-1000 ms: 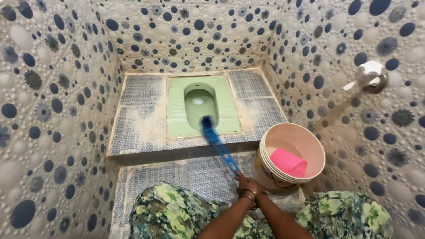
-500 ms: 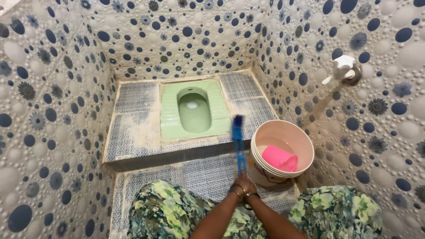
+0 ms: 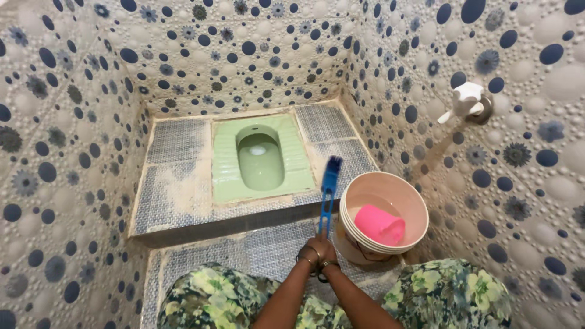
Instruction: The person scrubs a green squat toilet with a blue long-handled brush, repeatedly cleaning the bowl and surrounding tiled area. A pink bucket with a pink scoop is placed nearby.
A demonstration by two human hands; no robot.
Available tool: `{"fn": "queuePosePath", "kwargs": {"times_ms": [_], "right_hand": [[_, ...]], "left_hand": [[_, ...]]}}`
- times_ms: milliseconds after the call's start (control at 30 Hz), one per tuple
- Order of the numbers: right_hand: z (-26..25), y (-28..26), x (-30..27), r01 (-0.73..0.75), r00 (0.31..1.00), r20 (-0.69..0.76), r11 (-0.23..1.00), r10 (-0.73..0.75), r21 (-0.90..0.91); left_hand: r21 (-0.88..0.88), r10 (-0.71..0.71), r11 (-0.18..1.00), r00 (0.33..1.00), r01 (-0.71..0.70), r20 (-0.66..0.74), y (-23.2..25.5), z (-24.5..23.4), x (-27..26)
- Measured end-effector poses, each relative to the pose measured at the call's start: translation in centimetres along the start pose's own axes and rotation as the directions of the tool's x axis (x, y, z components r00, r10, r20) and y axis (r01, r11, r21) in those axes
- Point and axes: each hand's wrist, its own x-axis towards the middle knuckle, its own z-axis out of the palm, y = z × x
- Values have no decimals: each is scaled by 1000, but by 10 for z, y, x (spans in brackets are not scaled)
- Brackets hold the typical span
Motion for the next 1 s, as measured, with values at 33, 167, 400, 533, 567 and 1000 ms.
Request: {"fn": "queuePosePath", "kwargs": {"times_ms": [33, 167, 400, 533, 567, 1000], "right_hand": [[1, 4, 3, 29, 1000, 14, 999, -28, -41], [6, 20, 23, 78, 997, 6, 984, -78, -158], [-9, 5, 35, 154, 988, 4, 972, -156, -175], [-45, -22, 32, 66, 990, 134, 976, -38, -210], [-53, -31, 36, 27, 991, 130, 975, 2, -221], [-2, -134, -41, -70, 997, -12, 927, 80, 368]], "left_hand": [[-55, -37, 998, 999, 35, -28, -2, 0, 0], [-207, -139, 971, 986, 118, -92, -5, 0, 15], [-63, -40, 997, 999, 42, 33, -23, 3, 46], [-143, -146, 982, 980, 127, -133, -36, 16, 67], [-105, -60, 993, 990, 46, -126, -37, 16, 77], [161, -288, 957, 851, 241, 439, -124, -4, 69]]}}
